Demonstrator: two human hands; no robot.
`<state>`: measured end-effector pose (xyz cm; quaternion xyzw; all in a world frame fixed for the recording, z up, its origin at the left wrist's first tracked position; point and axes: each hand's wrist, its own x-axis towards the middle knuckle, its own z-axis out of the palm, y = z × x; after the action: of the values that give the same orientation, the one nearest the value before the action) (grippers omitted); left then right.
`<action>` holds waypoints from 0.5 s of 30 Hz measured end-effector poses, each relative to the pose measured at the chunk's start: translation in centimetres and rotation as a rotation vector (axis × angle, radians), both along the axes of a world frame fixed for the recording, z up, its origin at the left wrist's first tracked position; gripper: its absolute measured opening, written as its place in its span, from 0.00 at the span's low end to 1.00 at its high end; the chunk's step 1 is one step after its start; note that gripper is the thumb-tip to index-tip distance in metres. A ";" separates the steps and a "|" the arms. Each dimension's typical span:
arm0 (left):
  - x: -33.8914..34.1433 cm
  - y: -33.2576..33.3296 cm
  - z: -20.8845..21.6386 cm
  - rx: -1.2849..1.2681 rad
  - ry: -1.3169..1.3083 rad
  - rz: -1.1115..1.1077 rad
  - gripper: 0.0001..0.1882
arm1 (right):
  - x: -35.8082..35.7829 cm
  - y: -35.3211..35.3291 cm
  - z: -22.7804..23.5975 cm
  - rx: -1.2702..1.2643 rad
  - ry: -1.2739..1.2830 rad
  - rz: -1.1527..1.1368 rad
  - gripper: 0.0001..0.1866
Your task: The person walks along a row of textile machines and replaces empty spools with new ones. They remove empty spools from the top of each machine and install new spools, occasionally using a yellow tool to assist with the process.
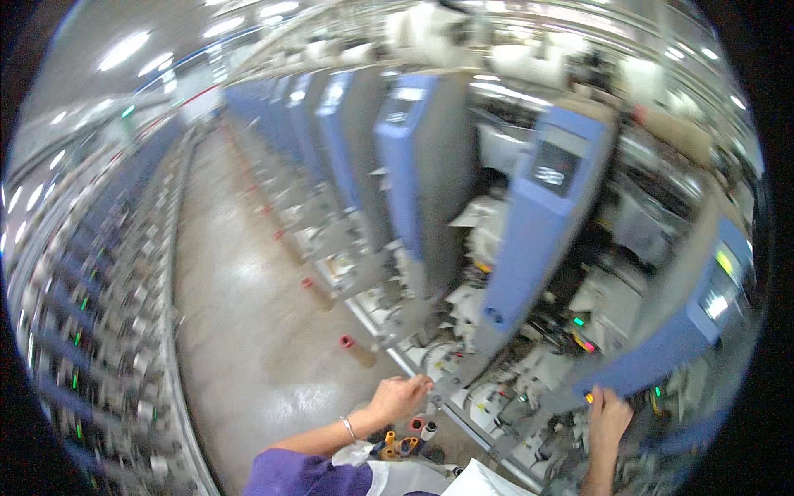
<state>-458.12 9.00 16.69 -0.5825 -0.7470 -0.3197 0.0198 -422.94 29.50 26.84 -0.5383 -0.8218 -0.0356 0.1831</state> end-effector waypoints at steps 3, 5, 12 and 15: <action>-4.1 -6.0 -1.4 -0.269 -0.076 0.336 0.13 | 2.4 2.8 -10.6 -0.122 0.130 -0.202 0.20; -5.5 -8.7 -1.9 -0.278 -0.115 0.354 0.14 | 3.3 3.9 -14.3 -0.167 0.066 -0.329 0.20; -11.0 -17.6 -3.1 -0.412 -0.229 0.396 0.14 | 0.8 1.2 -15.3 -0.006 0.157 -0.421 0.21; -16.8 -23.1 -4.4 -0.340 -0.268 0.481 0.13 | -2.2 -0.7 -15.2 0.042 0.117 -0.484 0.21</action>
<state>-474.89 -14.15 12.30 -0.3367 -0.9020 -0.2503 -0.1014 -425.15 28.76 11.67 -0.7168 -0.6560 -0.0642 0.2274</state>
